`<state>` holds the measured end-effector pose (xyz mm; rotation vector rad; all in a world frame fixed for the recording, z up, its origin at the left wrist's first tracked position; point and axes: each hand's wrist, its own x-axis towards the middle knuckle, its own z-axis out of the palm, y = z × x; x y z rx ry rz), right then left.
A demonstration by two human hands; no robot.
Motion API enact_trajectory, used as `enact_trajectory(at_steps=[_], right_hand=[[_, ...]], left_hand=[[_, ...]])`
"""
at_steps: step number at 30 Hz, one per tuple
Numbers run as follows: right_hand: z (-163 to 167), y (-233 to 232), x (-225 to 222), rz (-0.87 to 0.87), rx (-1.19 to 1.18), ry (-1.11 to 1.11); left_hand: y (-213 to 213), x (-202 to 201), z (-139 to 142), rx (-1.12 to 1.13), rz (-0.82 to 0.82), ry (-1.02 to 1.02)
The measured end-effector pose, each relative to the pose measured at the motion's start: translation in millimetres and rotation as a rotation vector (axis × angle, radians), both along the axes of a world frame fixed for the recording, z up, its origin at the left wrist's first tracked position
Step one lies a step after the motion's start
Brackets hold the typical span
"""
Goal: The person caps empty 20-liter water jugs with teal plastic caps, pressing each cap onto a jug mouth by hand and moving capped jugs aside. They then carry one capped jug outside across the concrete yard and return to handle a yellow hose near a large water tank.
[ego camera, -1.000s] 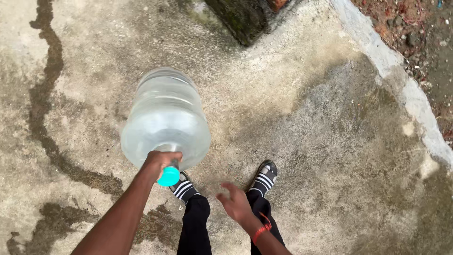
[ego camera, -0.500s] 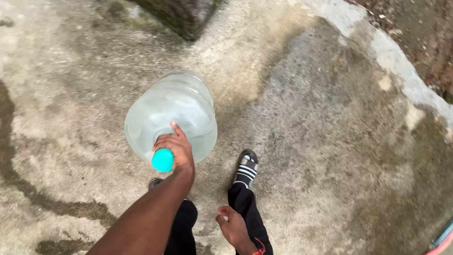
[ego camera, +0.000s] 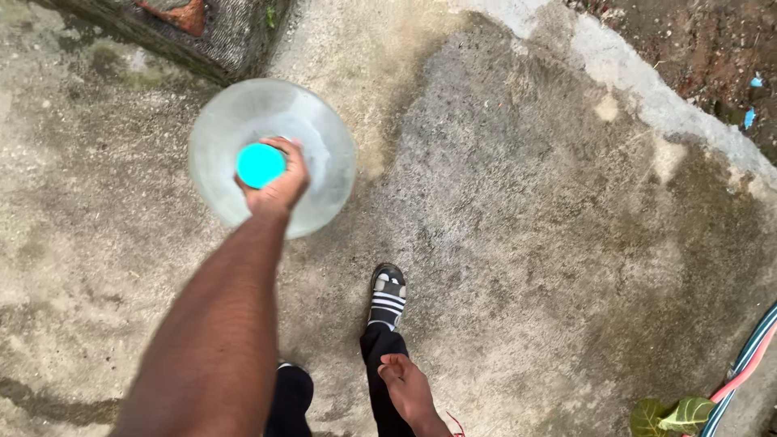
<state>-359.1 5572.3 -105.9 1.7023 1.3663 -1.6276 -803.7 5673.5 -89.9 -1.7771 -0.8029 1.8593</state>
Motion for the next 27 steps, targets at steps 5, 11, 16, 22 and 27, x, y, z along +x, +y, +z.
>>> enact_trajectory(at_steps=[5, 11, 16, 22, 27], right_hand=[[-19, 37, 15, -0.117, 0.055, 0.101], [-13, 103, -33, -0.074, 0.044, 0.107], [15, 157, -155, 0.032, 0.201, 0.417], [64, 200, -362, 0.096, 0.477, 0.636], [86, 192, -467, 0.556, 0.559, 0.72]], left_hand=[[16, -51, 7, 0.06, 0.119, -0.375], [16, -54, 15, 0.234, 0.161, -0.657], [24, -52, 38, 0.111, 0.33, -0.865], [18, -56, 50, 0.986, 0.722, -1.631], [18, -41, 43, 2.192, 1.178, -1.23]])
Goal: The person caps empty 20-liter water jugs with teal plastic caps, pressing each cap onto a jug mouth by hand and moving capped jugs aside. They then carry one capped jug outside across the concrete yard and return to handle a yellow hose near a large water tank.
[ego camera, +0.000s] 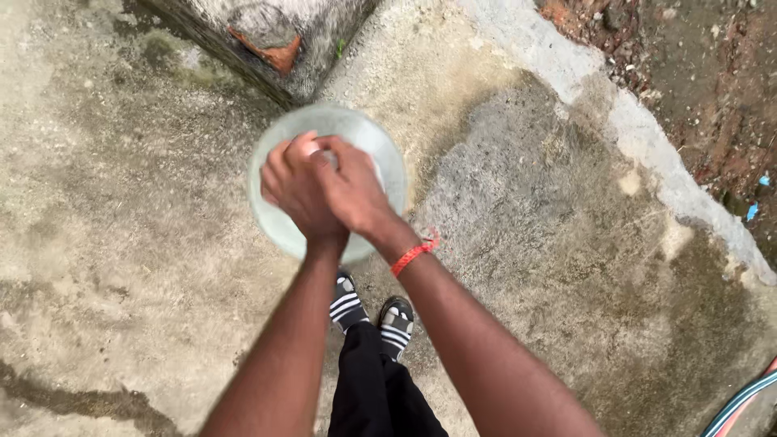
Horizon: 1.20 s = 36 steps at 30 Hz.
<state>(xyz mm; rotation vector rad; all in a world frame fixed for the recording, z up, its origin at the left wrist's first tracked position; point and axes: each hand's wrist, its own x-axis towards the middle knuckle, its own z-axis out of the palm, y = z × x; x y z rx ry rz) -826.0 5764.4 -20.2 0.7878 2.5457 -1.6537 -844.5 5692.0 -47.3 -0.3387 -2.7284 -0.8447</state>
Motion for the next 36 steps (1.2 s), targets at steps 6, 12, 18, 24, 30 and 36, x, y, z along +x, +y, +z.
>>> enact_trajectory(at_steps=[6, 12, 18, 24, 30, 36], right_hand=[[4, 4, -36, 0.278, -0.129, -0.465], [-7, 8, -44, 0.277, -0.113, -0.578], [-45, 11, -49, 0.544, 0.139, -0.474], [-62, -6, -5, 0.554, 0.209, -0.245], [-28, 4, 39, 0.393, 0.037, -0.247], [-12, 52, 92, 0.361, -0.03, -0.36]], left_hand=[[18, 18, -45, 0.261, 0.464, -0.336], [16, 22, -59, 0.711, 0.689, -0.368], [18, 12, -48, 0.968, 0.942, -0.558], [-7, 13, -4, 1.477, 0.9, -1.357], [-11, 40, 9, 1.775, 0.784, -1.742], [26, 87, -9, 1.72, 0.824, -1.83]])
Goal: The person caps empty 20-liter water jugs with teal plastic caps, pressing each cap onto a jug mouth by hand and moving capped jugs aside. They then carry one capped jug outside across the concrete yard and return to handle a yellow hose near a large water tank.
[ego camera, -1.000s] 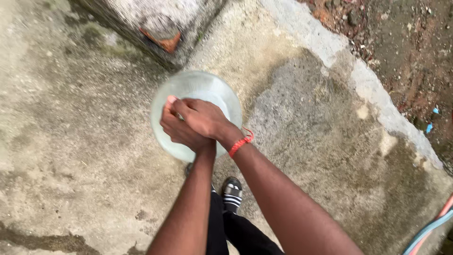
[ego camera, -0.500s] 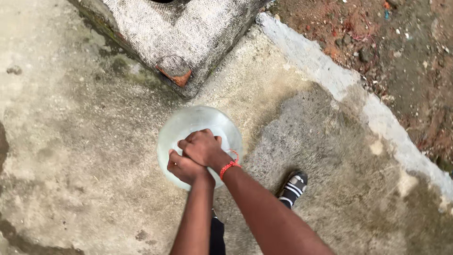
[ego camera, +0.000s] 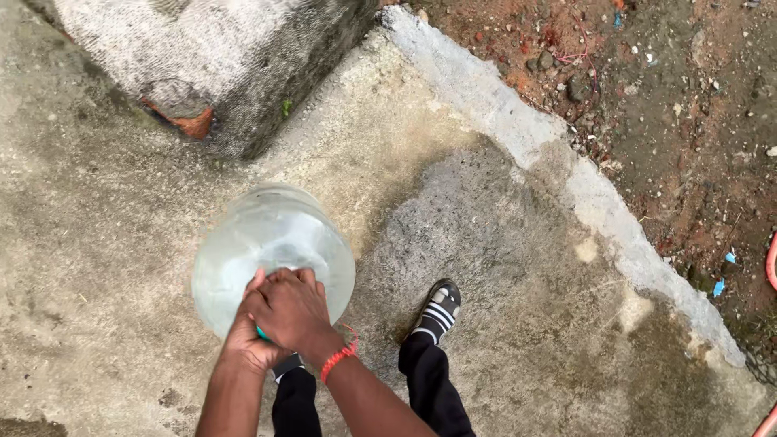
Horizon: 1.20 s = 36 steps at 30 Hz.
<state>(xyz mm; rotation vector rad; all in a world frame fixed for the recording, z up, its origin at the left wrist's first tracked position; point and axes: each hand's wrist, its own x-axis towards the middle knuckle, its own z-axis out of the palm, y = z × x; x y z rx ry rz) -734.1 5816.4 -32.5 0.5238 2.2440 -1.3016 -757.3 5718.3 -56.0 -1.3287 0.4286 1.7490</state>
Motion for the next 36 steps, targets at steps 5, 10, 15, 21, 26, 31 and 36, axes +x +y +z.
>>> enact_trajectory(at_steps=[5, 10, 15, 21, 26, 31, 36], right_hand=[[-11, 50, 57, -0.138, 0.054, -0.177], [-45, 91, 107, -0.471, 0.109, -0.334], [-81, 104, 161, -0.543, 0.093, -0.587], [-93, 88, 223, -0.703, -0.053, -0.358], [-84, 90, 259, -0.74, -0.088, -0.414], [-97, 93, 295, -0.764, 0.003, -0.4], [-116, 109, 337, -0.802, -0.016, -0.38]], left_hand=[[41, 57, -28, -0.076, -0.206, 0.012], [101, 108, -68, -0.07, -0.395, -0.101], [127, 129, -58, -0.61, -0.975, -0.064], [124, 100, -31, -0.777, -2.176, 0.371], [180, 36, -22, -0.925, -3.164, 0.838], [302, -7, -31, -1.084, -3.85, 1.485], [394, 63, -65, -1.36, -4.149, 0.835]])
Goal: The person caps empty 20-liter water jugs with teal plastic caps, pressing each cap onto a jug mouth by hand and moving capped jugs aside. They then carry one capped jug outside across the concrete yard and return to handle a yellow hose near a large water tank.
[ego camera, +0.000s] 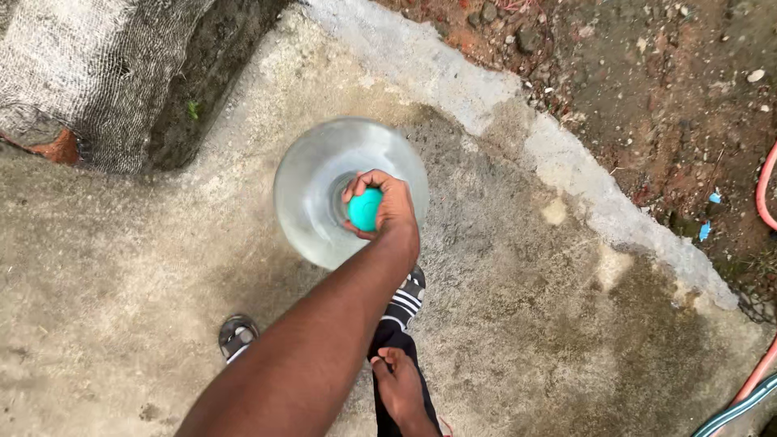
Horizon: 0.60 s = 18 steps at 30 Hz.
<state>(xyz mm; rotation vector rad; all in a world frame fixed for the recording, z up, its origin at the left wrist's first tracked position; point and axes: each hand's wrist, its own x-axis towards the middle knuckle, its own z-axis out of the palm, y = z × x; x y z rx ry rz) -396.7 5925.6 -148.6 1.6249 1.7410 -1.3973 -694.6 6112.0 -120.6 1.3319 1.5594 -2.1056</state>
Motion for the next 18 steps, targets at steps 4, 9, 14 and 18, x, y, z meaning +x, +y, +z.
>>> enact_trajectory(at_steps=[4, 9, 14, 18], right_hand=[[-2, 34, 9, -0.069, -0.009, 0.021], [6, 60, -7, -0.231, -0.089, 0.075], [20, 91, -60, -0.112, 0.01, 0.106], [44, 108, -99, -0.06, 0.076, 0.271]], left_hand=[[-21, -40, 19, 0.483, -0.036, -0.25], [-26, -92, 54, 0.751, 0.26, -0.581], [-23, -62, 51, 0.838, 0.405, -0.35], [-45, -91, 62, 0.716, 0.352, -0.49]])
